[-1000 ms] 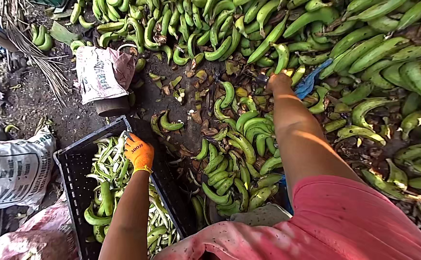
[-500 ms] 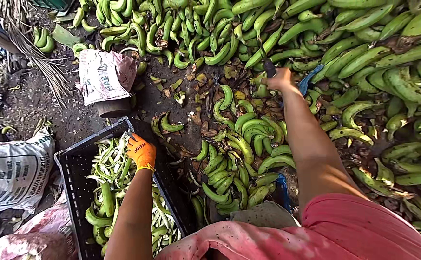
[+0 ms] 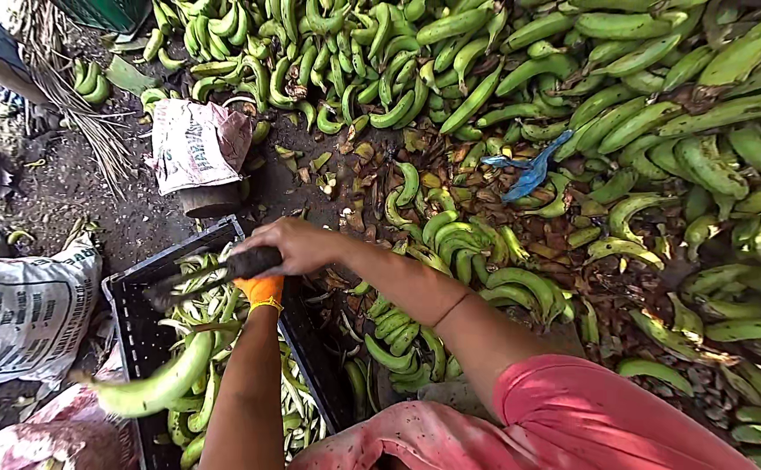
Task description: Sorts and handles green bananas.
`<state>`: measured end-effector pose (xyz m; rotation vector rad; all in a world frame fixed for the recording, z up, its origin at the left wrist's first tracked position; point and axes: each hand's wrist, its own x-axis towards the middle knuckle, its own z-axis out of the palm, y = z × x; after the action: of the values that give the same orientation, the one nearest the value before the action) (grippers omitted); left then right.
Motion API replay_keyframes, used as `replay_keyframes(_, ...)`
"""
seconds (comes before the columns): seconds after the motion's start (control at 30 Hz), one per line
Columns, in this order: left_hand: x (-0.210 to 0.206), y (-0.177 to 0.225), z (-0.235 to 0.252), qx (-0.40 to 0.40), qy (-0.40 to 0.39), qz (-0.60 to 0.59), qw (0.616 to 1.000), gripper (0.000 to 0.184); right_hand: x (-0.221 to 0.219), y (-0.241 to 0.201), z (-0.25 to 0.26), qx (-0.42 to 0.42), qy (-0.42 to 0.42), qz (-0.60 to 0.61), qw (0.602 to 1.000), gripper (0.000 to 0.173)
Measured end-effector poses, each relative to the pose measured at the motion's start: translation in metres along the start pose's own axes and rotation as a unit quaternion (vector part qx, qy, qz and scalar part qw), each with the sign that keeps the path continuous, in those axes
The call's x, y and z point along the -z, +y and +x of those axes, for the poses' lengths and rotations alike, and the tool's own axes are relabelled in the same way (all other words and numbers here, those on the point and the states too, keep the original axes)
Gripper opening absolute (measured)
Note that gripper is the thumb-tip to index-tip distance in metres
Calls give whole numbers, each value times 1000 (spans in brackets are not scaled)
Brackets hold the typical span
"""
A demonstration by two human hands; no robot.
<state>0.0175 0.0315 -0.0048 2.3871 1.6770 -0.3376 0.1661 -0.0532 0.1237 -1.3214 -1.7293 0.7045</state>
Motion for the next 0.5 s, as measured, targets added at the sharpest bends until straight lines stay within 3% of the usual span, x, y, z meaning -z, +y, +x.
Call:
replay_keyframes(0.07,-7,2,19,27,19,50,998,82,24,43,-16,-161,82,-97,979,47)
replay_keyframes(0.1,-8,3,23,34,24,58,997,87,42,73,-28,-274,111,-141,945,50)
replay_keyframes(0.17,-10,3,25,41,25,63,997,88,77,138,-64,-474,145,-202,844,55)
replay_keyframes(0.23,-10,4,25,46,20,68,996,88,101,192,-108,-607,155,-222,748,58)
replay_keyframes(0.27,-10,4,25,47,18,73,996,88,108,210,-127,-647,145,-220,715,59)
replay_keyframes(0.33,-11,3,27,44,22,78,996,89,111,231,-153,-680,120,-206,693,54)
replay_keyframes(0.43,-12,2,28,42,23,77,996,89,120,242,-161,-675,117,-195,702,54)
replay_keyframes(0.5,-12,1,29,39,26,75,996,89,134,247,-154,-633,136,-213,731,57)
